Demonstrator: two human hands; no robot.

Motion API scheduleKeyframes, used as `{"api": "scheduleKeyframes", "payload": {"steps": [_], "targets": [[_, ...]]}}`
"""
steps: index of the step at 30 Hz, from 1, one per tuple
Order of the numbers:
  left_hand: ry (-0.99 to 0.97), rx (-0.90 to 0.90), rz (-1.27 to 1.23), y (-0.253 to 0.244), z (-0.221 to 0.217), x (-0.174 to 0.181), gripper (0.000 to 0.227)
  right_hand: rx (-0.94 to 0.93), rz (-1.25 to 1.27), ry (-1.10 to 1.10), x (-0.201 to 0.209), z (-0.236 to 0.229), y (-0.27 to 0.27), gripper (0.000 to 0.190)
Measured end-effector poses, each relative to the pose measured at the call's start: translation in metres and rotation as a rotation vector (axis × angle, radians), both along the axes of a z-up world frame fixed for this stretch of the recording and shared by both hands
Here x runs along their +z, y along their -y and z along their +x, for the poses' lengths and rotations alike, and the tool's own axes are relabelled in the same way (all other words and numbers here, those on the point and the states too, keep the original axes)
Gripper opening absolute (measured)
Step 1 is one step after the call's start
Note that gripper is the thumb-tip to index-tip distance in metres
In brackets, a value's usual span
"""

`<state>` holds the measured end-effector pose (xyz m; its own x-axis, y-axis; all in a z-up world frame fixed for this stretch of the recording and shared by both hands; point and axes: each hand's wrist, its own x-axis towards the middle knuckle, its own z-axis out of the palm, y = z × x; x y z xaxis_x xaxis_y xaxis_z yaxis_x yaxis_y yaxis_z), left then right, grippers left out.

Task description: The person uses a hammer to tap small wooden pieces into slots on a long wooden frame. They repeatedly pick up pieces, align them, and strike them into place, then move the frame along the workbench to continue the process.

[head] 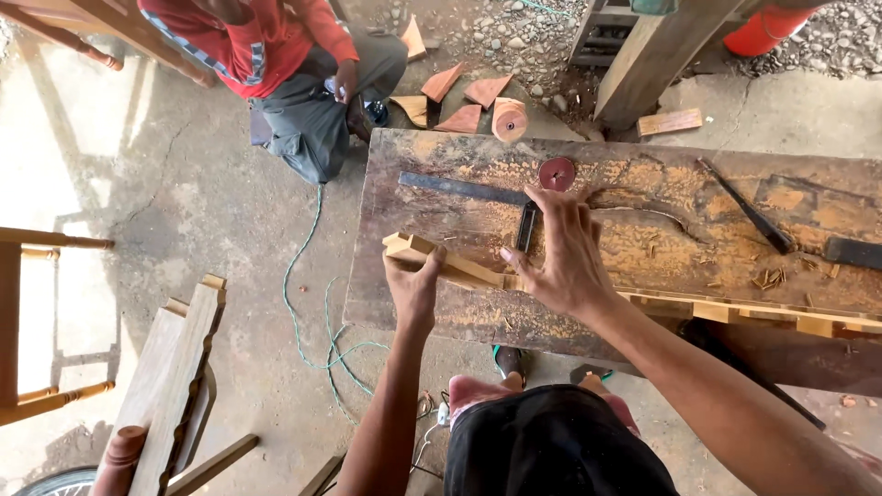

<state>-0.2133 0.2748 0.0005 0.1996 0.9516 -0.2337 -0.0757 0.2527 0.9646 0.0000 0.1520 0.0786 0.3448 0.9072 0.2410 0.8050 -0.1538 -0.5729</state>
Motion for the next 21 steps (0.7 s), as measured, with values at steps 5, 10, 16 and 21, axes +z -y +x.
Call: {"api": "scheduleKeyframes", "payload": {"steps": [5,10,16,21], "targets": [[-0.084,-0.03,0.017,-0.008,0.001,-0.003,0.062,0.016,0.076,0.056,-0.004,0.003,-0.003,0.086],[-0.202,-0.128,0.099,-0.006,-0.001,0.015,0.065,-0.002,0.051,0.034,-0.006,0.005,-0.004,0.085],[-0.399,-0.212,0.19,0.021,0.019,0.03,0.071,-0.02,0.033,0.03,-0.003,0.006,-0.004,0.085],[-0.434,-0.221,0.413,0.05,0.026,0.03,0.067,-0.032,0.043,-0.007,-0.001,0.004,-0.002,0.086]]}}
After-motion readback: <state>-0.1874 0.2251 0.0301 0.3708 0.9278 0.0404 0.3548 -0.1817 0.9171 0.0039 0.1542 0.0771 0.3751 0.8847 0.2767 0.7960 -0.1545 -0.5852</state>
